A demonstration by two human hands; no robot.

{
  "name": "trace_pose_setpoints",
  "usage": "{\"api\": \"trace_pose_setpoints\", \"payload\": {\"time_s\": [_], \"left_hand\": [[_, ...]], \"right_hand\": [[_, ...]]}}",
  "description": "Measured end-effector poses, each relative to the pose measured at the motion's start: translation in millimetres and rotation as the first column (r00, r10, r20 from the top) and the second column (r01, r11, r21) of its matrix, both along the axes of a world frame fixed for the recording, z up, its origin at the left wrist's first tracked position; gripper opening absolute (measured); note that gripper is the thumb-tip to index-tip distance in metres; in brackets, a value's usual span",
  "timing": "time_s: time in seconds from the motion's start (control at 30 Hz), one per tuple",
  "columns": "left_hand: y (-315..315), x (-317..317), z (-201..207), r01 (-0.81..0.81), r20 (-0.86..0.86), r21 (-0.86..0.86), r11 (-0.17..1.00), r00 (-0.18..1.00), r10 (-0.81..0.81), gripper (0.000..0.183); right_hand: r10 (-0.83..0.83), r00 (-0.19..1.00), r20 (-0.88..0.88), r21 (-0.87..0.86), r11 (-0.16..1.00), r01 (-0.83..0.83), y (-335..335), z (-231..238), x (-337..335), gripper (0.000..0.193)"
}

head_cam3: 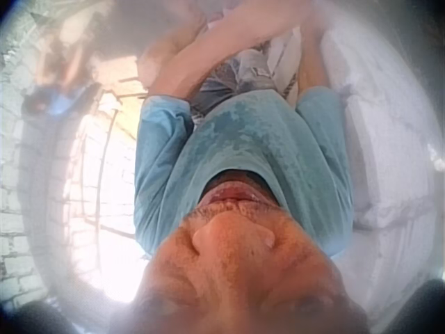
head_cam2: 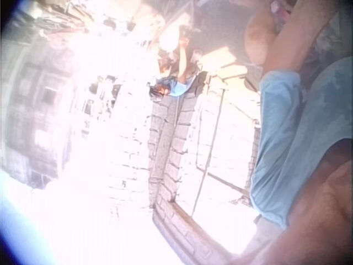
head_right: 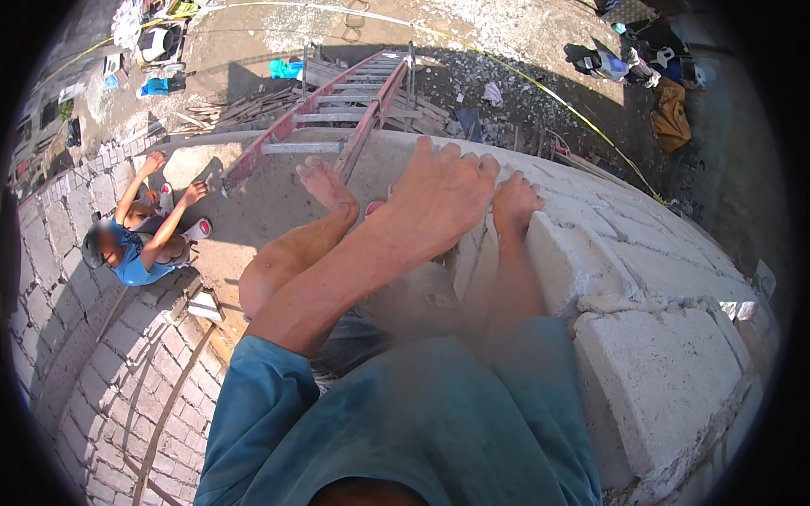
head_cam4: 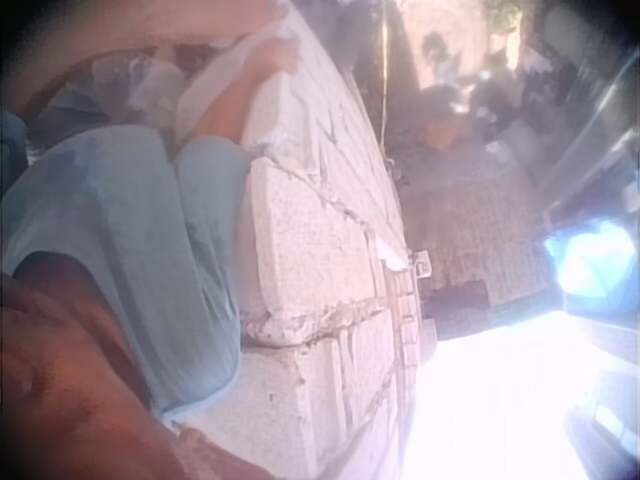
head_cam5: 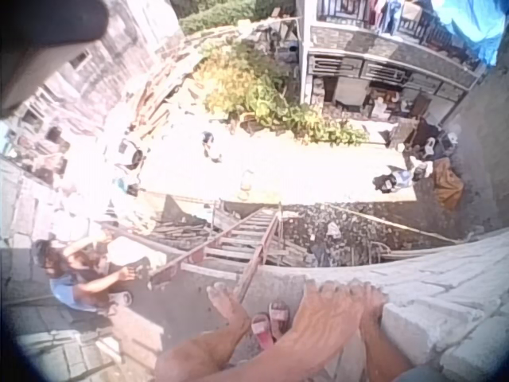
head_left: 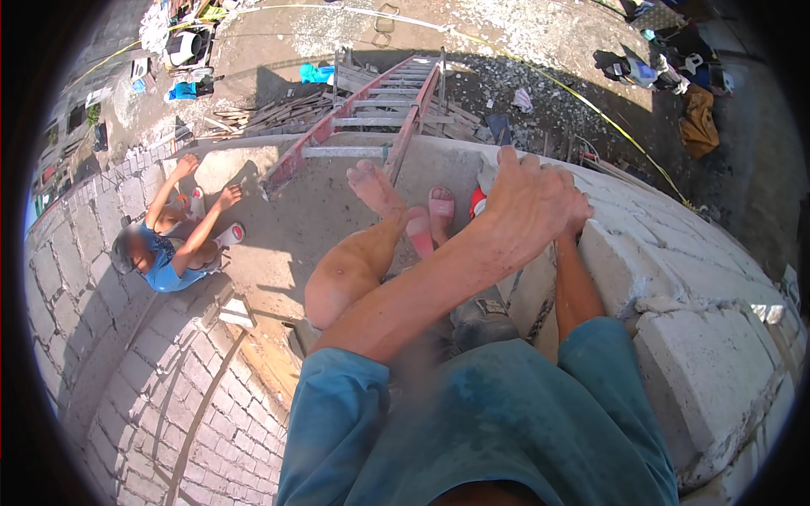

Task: Inspecting or working on a concrete block wall on a rooftop at a construction site.

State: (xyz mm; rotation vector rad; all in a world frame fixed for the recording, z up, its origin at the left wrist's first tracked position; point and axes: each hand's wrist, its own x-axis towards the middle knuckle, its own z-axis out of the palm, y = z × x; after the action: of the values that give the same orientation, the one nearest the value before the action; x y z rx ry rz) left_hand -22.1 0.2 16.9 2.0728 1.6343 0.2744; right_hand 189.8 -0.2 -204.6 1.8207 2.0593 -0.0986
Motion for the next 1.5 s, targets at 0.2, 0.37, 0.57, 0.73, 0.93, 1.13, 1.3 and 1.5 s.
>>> {"api": "trace_pose_setpoints", "payload": {"time_s": [0.2,0.37,0.57,0.73,0.93,1.13,1.3,1.5], "left_hand": [[1,1,-1,0.002,0.018,0.010,1.000,1.000,-0.003,0.026],[3,0,2,0.026,0.006,-0.013,1.000,1.000,-0.025,0.025],[2,1,0,0.003,0.025,0.001,1.000,1.000,-0.004,0.025],[3,1,1,0.009,0.037,0.005,1.000,0.999,-0.010,0.025],[2,-1,2,-0.001,0.040,-0.020,1.000,0.999,0.002,0.027],[-1,2,-2,-0.016,0.044,-0.024,1.000,0.999,0.017,0.030],[0,2,0,-0.009,0.053,-0.014,1.000,0.999,0.010,0.031],[-3,0,-4,0.001,0.032,-0.034,0.999,0.999,0.000,0.030]], "right_hand": [[-0.006,1.000,0.017,0.008,1.000,0.006,1,-2,5,0.015],[-0.029,1.000,0.001,0.006,1.000,0.029,1,0,3,0.016],[-0.037,0.999,0.004,0.010,0.999,0.037,2,0,0,0.017],[-0.029,0.999,0.018,0.005,1.000,0.029,2,-1,3,0.017],[-0.018,1.000,0.001,-0.001,1.000,0.018,0,-6,5,0.016],[0.015,1.000,-0.020,0.071,0.997,-0.014,-2,-5,1,0.018],[0.034,0.999,-0.009,0.080,0.996,-0.033,-4,-10,7,0.019],[-0.009,1.000,0.021,-0.036,0.999,0.009,3,15,-10,0.019]]}}
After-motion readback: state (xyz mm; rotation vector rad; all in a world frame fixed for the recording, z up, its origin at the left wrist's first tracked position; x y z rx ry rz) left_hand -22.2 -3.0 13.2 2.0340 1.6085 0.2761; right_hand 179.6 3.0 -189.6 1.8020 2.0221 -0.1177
